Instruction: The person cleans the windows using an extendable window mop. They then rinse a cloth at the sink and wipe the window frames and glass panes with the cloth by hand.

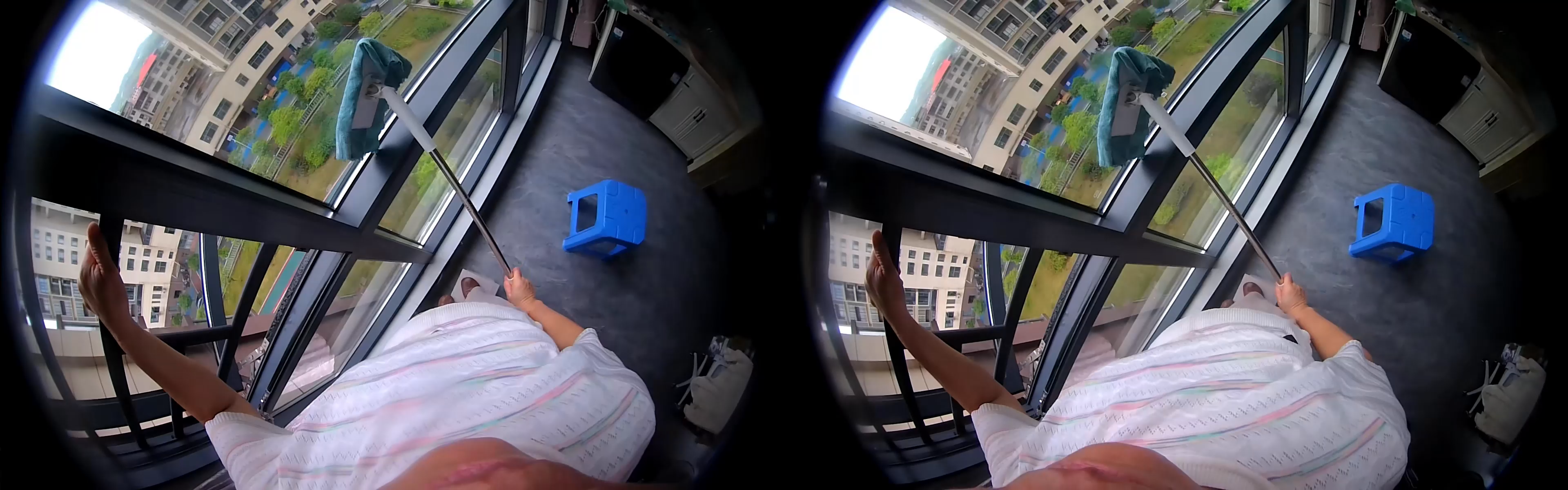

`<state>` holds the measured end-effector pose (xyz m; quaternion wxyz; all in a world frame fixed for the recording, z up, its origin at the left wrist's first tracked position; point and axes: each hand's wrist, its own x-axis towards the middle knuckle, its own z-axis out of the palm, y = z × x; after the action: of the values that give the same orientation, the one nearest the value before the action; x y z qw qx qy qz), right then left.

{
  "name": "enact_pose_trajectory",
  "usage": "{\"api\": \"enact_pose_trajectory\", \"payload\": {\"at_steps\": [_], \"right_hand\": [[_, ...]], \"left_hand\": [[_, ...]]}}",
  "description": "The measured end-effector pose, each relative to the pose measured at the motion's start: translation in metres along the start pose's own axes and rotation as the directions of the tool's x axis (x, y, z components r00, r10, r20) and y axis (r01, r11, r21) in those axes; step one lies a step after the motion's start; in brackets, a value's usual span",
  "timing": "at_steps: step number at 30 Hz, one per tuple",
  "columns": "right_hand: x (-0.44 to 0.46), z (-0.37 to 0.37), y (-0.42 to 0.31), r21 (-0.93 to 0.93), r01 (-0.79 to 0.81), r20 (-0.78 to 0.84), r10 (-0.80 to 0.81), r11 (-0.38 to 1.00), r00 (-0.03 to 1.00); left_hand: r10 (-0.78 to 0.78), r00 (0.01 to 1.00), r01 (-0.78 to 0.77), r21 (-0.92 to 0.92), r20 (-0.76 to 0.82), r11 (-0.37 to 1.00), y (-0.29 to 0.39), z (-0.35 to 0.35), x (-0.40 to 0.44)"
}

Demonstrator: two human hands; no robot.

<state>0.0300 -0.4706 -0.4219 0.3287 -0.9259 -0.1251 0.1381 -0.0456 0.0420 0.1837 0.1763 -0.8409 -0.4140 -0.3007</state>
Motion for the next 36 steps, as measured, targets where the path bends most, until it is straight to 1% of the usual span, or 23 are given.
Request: {"api": "enact_pose_trajectory", "payload": {"at_steps": [3,5,7,8,10,11,13,15,16,17,18,19,20,21,23,26,27,28,29,31,32,33,36], "right_hand": [[0.001,-0.003,0.0,0.058,0.007,0.001,-0.007,0.998,1.0],[-0.003,-0.008,-0.005,0.084,0.015,-0.006,-0.014,0.996,1.0],[-0.001,-0.018,-0.019,0.127,0.034,-0.073,-0.025,0.991,0.997],[-0.001,-0.024,-0.029,0.148,0.043,-0.105,-0.027,0.988,0.994],[0.011,-0.042,-0.062,0.256,-0.014,-0.09,0.038,0.967,0.995],[0.023,-0.052,-0.077,0.308,-0.039,-0.08,0.067,0.951,0.995],[0.06,-0.069,-0.1,0.38,0.018,-0.161,0.047,0.925,0.986],[0.112,-0.099,-0.119,0.468,-0.017,-0.172,0.11,0.884,0.979],[0.145,-0.113,-0.125,0.537,0.106,-0.284,0.061,0.837,0.957],[0.164,-0.159,-0.155,0.634,-0.004,-0.17,0.145,0.773,0.975],[0.201,-0.183,-0.157,0.677,-0.007,-0.127,0.125,0.736,0.984],[0.229,-0.214,-0.168,0.695,0.008,-0.131,0.116,0.719,0.985],[0.263,-0.241,-0.173,0.731,-0.03,-0.096,0.146,0.682,0.985],[0.285,-0.271,-0.182,0.761,-0.038,-0.049,0.116,0.648,0.992],[0.316,-0.312,-0.2,0.808,-0.076,-0.037,0.179,0.585,0.983],[0.335,-0.311,-0.198,0.835,-0.147,0.06,0.176,0.531,0.982],[0.324,-0.287,-0.194,0.82,-0.102,0.018,0.152,0.564,0.988],[0.297,-0.259,-0.192,0.798,-0.046,-0.041,0.131,0.601,0.991],[0.267,-0.228,-0.182,0.793,-0.01,-0.049,0.08,0.609,0.996],[0.209,-0.156,-0.16,0.77,-0.12,0.053,0.124,0.627,0.991],[0.171,-0.136,-0.162,0.785,-0.194,0.111,0.175,0.588,0.978],[0.144,-0.123,-0.164,0.781,-0.262,0.169,0.211,0.567,0.963],[0.15,-0.134,-0.168,0.812,-0.264,0.185,0.198,0.521,0.962]], "left_hand": [[0.027,0.992,-0.037,-0.082,-0.123,0.996,0.003,0.007,-0.006],[0.029,0.997,-0.033,-0.07,-0.068,0.997,0.007,0.0,-0.009],[0.035,0.999,-0.035,-0.04,0.017,0.999,0.006,-0.003,-0.005],[0.039,0.995,-0.048,-0.102,-0.092,0.994,0.017,-0.002,-0.013],[0.036,0.996,-0.047,-0.131,-0.087,0.99,0.017,0.0,-0.013],[0.033,0.996,-0.045,-0.144,-0.085,0.989,0.016,-0.001,-0.013],[0.032,0.998,-0.039,-0.119,-0.061,0.992,0.015,-0.003,-0.013],[0.05,0.996,-0.057,-0.102,-0.071,0.993,0.015,-0.003,-0.012],[0.047,0.996,-0.057,-0.126,-0.081,0.99,0.021,-0.004,-0.016],[0.057,0.995,-0.066,-0.115,-0.086,0.991,0.02,-0.004,-0.015],[0.066,0.994,-0.075,-0.103,-0.092,0.992,0.019,-0.003,-0.015],[0.075,0.992,-0.084,-0.09,-0.099,0.992,0.017,-0.002,-0.014],[0.085,0.989,-0.096,-0.092,-0.118,0.991,0.014,0.001,-0.012],[0.082,0.989,-0.092,-0.072,-0.121,0.993,0.015,0.001,-0.013],[0.079,0.988,-0.084,-0.03,-0.13,0.996,0.02,-0.003,-0.016],[0.066,0.99,-0.068,-0.012,-0.127,0.998,0.011,0.001,-0.013],[0.058,0.991,-0.06,-0.011,-0.122,0.998,0.011,0.003,-0.011],[0.083,0.976,-0.092,-0.036,-0.201,0.995,0.022,0.001,-0.017],[0.09,0.981,-0.1,-0.052,-0.174,0.994,0.026,-0.002,-0.017],[0.104,0.986,-0.114,-0.076,-0.129,0.991,0.028,-0.009,-0.018],[0.121,0.965,-0.148,-0.1,-0.233,0.984,0.029,-0.003,-0.018],[0.126,0.959,-0.153,-0.092,-0.252,0.984,0.028,-0.002,-0.018],[0.126,0.943,-0.165,-0.104,-0.307,0.981,0.031,0.0,-0.018]]}}
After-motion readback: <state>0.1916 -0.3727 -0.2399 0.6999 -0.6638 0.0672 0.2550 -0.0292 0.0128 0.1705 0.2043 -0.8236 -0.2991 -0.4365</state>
